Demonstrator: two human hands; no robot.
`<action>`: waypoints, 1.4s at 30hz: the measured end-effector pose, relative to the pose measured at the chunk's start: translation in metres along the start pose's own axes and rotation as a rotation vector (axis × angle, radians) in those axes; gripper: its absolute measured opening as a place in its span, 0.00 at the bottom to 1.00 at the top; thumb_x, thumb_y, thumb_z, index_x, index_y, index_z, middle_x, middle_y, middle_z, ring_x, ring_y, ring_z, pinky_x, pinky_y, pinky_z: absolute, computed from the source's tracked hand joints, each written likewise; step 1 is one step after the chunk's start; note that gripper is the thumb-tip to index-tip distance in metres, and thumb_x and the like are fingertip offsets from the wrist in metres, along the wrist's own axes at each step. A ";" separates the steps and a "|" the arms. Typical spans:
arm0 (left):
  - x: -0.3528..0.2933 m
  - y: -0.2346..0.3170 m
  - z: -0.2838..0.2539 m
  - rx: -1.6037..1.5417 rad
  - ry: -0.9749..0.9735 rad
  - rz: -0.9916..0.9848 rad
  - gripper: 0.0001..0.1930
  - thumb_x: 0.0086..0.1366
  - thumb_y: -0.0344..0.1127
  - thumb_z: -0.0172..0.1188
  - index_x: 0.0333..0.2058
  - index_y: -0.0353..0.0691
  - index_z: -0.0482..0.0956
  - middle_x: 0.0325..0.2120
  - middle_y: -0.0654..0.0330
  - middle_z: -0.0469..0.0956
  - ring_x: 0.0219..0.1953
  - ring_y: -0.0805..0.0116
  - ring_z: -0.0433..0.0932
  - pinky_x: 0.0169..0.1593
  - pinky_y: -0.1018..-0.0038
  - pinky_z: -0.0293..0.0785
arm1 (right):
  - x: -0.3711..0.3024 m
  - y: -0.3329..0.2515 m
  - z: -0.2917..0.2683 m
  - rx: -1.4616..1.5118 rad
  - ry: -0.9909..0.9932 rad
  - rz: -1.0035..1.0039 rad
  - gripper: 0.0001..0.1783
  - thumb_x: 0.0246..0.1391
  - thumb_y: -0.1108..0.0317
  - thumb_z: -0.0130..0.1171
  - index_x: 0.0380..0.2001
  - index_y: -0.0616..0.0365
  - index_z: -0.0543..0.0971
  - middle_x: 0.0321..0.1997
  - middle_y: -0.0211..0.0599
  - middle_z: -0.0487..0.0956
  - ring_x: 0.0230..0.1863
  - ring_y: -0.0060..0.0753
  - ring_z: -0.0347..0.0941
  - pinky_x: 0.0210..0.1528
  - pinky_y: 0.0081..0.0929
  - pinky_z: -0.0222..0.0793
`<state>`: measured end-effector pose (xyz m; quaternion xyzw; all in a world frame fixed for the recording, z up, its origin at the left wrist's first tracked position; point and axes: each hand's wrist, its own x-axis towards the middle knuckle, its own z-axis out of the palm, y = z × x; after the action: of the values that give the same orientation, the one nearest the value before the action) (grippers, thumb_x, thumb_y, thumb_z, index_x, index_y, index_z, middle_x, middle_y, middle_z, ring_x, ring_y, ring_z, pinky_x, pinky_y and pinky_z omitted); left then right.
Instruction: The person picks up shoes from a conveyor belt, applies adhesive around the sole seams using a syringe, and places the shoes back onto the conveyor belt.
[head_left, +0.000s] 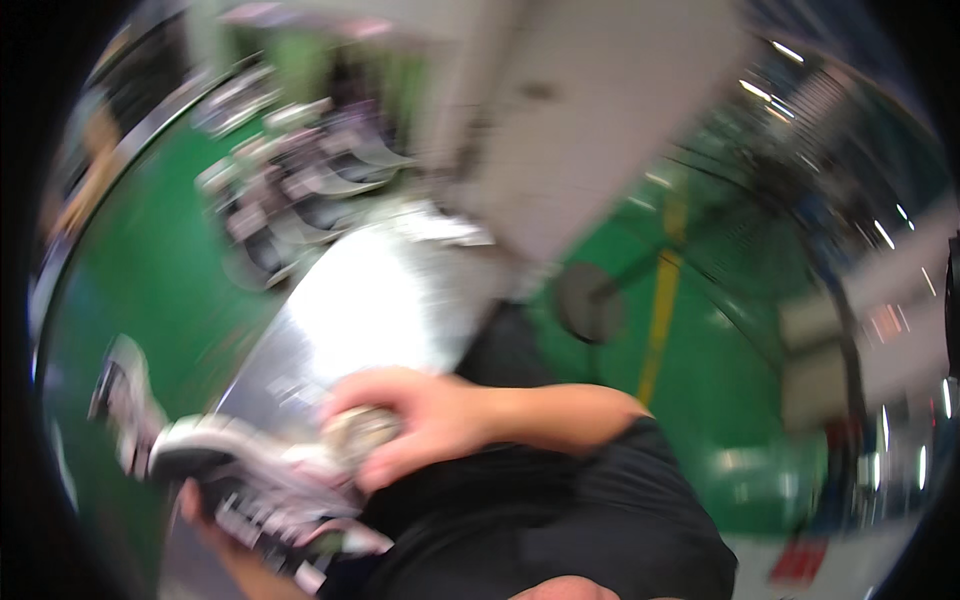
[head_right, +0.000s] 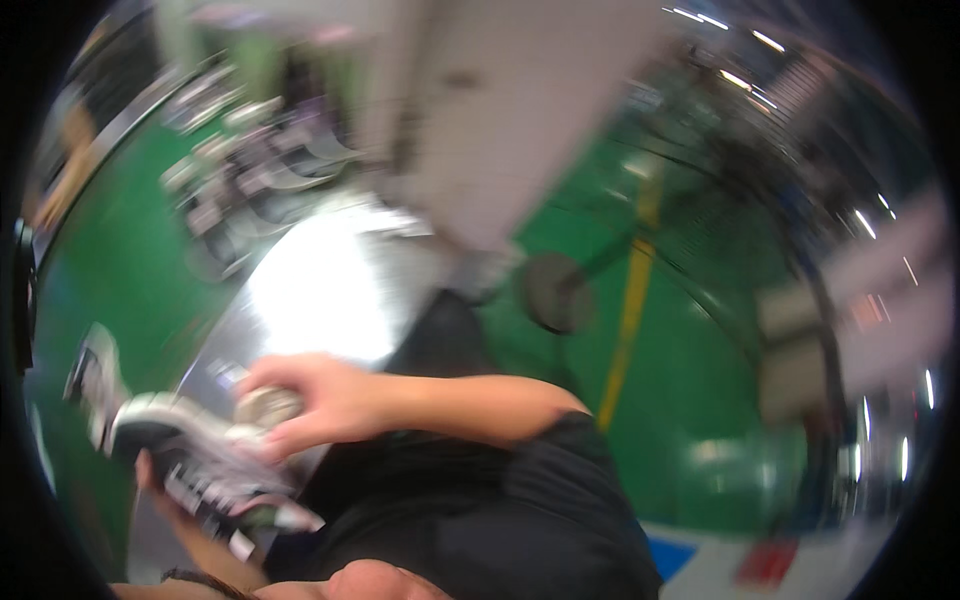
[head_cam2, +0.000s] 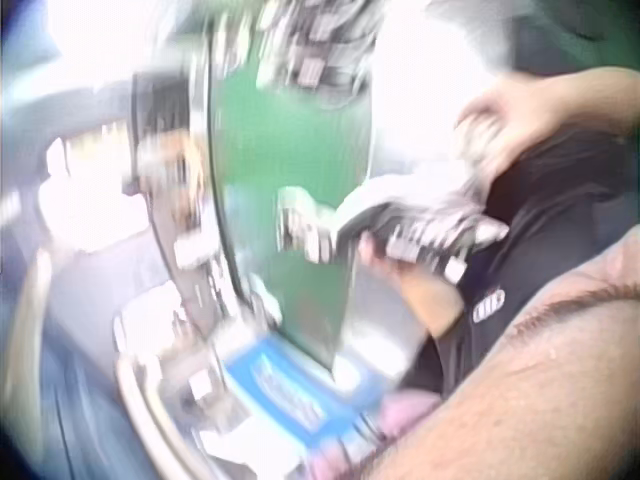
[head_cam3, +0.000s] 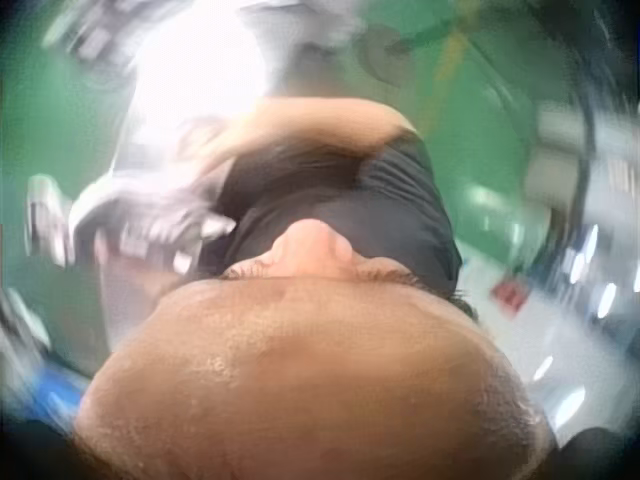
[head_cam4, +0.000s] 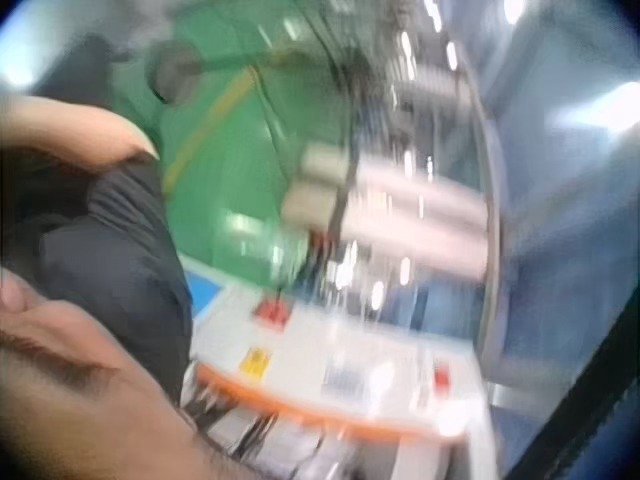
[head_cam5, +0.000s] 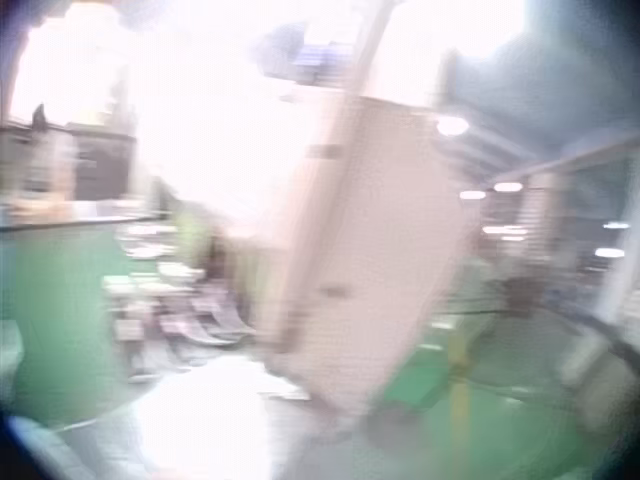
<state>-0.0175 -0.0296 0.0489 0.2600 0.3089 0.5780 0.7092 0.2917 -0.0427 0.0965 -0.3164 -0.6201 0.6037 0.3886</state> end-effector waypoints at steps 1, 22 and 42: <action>0.004 -0.011 0.009 -0.087 -0.026 -0.043 0.32 0.52 0.44 0.59 0.55 0.35 0.66 0.49 0.45 0.73 0.49 0.51 0.75 0.55 0.56 0.72 | -0.004 -0.008 -0.001 0.147 -0.013 0.077 0.32 0.42 0.60 0.73 0.49 0.60 0.73 0.47 0.36 0.75 0.48 0.32 0.72 0.51 0.30 0.67; 0.024 -0.043 0.002 0.134 -0.448 0.273 0.33 0.42 0.25 0.71 0.49 0.39 0.68 0.45 0.49 0.74 0.50 0.59 0.74 0.53 0.64 0.70 | 0.028 -0.006 0.014 0.566 -0.271 -0.139 0.34 0.48 0.43 0.64 0.42 0.66 0.74 0.29 0.51 0.79 0.36 0.43 0.74 0.44 0.40 0.67; 0.019 -0.039 0.003 0.121 -0.367 0.239 0.33 0.42 0.28 0.70 0.50 0.38 0.67 0.44 0.47 0.74 0.49 0.58 0.74 0.53 0.64 0.71 | 0.025 0.002 0.016 0.467 -0.196 -0.144 0.30 0.50 0.45 0.63 0.40 0.65 0.76 0.26 0.46 0.78 0.31 0.38 0.75 0.33 0.30 0.67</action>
<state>0.0128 -0.0187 0.0196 0.4376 0.1760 0.5814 0.6629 0.2653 -0.0291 0.0971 -0.1133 -0.5193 0.7291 0.4312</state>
